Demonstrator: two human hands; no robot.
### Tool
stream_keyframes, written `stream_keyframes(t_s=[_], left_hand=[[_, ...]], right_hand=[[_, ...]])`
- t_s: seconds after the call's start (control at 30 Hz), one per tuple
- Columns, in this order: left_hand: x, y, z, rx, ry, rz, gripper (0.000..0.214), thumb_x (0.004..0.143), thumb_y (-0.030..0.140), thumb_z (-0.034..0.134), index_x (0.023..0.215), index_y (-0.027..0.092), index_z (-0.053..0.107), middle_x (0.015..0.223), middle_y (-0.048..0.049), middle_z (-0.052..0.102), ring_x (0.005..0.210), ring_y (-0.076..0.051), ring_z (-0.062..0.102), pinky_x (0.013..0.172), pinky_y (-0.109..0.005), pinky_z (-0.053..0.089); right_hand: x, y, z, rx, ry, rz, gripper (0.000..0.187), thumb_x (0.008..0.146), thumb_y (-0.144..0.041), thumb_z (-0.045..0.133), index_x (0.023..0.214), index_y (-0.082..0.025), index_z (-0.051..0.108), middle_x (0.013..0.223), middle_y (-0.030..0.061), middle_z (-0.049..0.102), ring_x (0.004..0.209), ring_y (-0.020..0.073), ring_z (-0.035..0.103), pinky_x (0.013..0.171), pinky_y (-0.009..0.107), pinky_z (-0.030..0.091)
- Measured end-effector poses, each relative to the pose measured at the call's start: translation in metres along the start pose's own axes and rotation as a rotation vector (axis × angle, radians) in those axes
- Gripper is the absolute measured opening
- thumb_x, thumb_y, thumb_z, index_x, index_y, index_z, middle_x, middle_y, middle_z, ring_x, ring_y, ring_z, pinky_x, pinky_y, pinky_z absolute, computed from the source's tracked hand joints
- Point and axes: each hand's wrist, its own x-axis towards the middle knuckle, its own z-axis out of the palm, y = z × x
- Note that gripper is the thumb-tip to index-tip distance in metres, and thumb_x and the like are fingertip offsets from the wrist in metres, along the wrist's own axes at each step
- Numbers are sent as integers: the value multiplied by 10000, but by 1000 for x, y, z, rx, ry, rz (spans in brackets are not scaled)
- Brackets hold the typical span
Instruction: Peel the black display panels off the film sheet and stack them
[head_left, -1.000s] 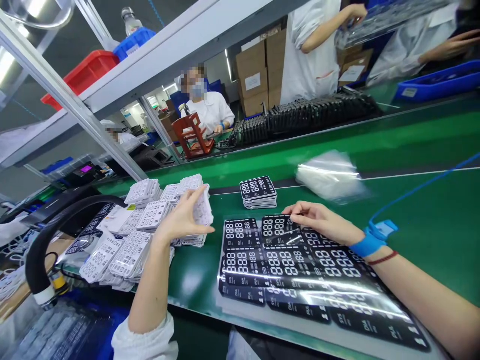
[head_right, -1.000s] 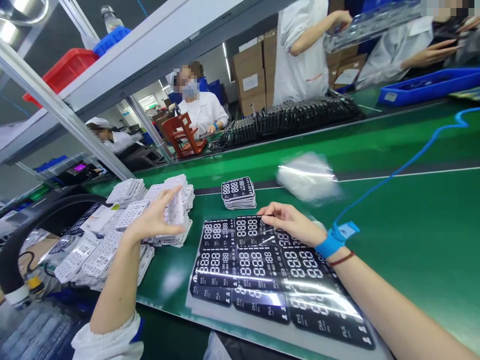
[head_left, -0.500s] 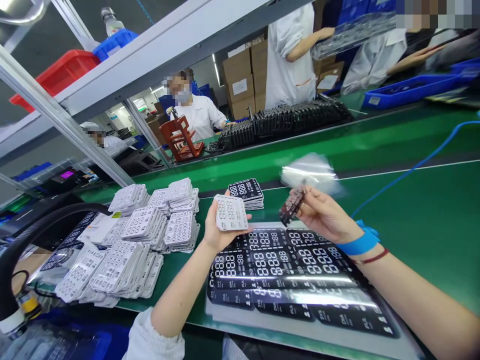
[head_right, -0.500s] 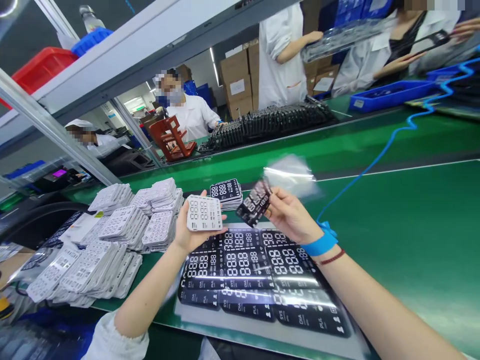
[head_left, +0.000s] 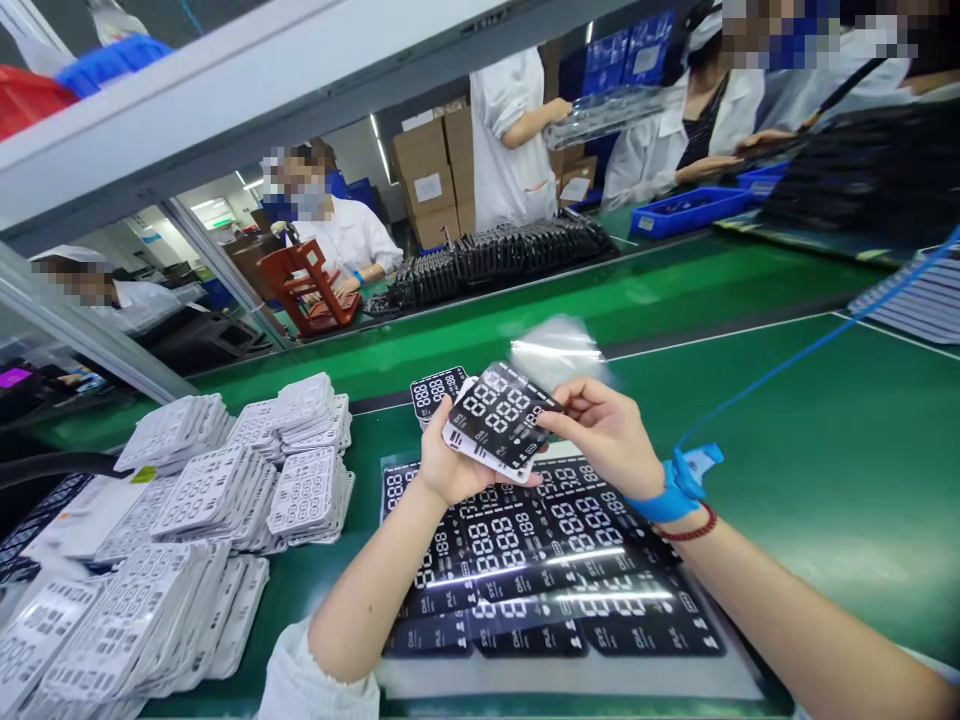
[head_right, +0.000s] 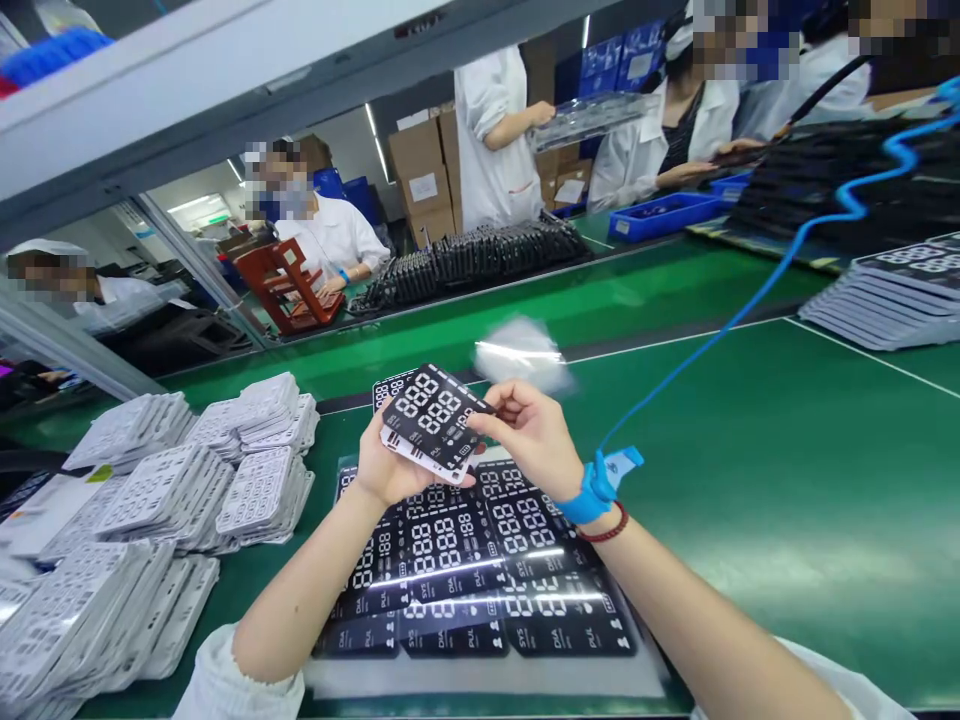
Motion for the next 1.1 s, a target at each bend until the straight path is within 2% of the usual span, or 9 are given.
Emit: stream_keyframes(t_s=[0.2, 0.33, 0.67, 0.87, 1.1], left_hand=[[-2, -1, 1, 32, -92, -39, 732, 844, 670, 152, 1265, 162, 470, 1207, -160, 555, 1123, -406, 502, 912, -697, 266], [-1, -3, 1, 29, -87, -33, 754, 846, 667, 83, 1307, 183, 431, 1258, -170, 516, 1114, -411, 507, 895, -702, 273], [-1, -2, 0, 2, -121, -28, 768, 843, 675, 115, 1307, 148, 427, 1306, -193, 472, 1185, -430, 442, 924, -709, 259], [-1, -3, 1, -37, -126, -1, 689, 871, 640, 89, 1398, 248, 296, 1318, -164, 467, 1216, -415, 425, 908, -724, 263], [-2, -3, 0, -39, -99, 4, 657, 877, 625, 151, 1396, 258, 317, 1331, -169, 453, 1165, -424, 469, 876, -750, 258]], right_hand=[[-5, -7, 2, -57, -16, -41, 315, 666, -436, 759, 704, -207, 547, 617, -19, 557, 546, 120, 542, 465, 238, 489], [-6, -9, 2, -77, -6, -27, 337, 658, -479, 757, 692, -215, 550, 604, -20, 555, 529, 125, 538, 437, 243, 487], [-6, -7, 1, -44, -10, -64, 316, 666, -424, 771, 696, -199, 551, 600, -27, 577, 522, 109, 563, 442, 218, 512], [-8, -7, 0, -32, -34, -72, 264, 691, -342, 765, 696, -193, 547, 591, -34, 582, 501, 98, 570, 436, 197, 517], [-9, -6, -1, -77, -57, -49, 254, 694, -336, 758, 692, -191, 549, 596, -32, 576, 495, 97, 564, 443, 204, 518]])
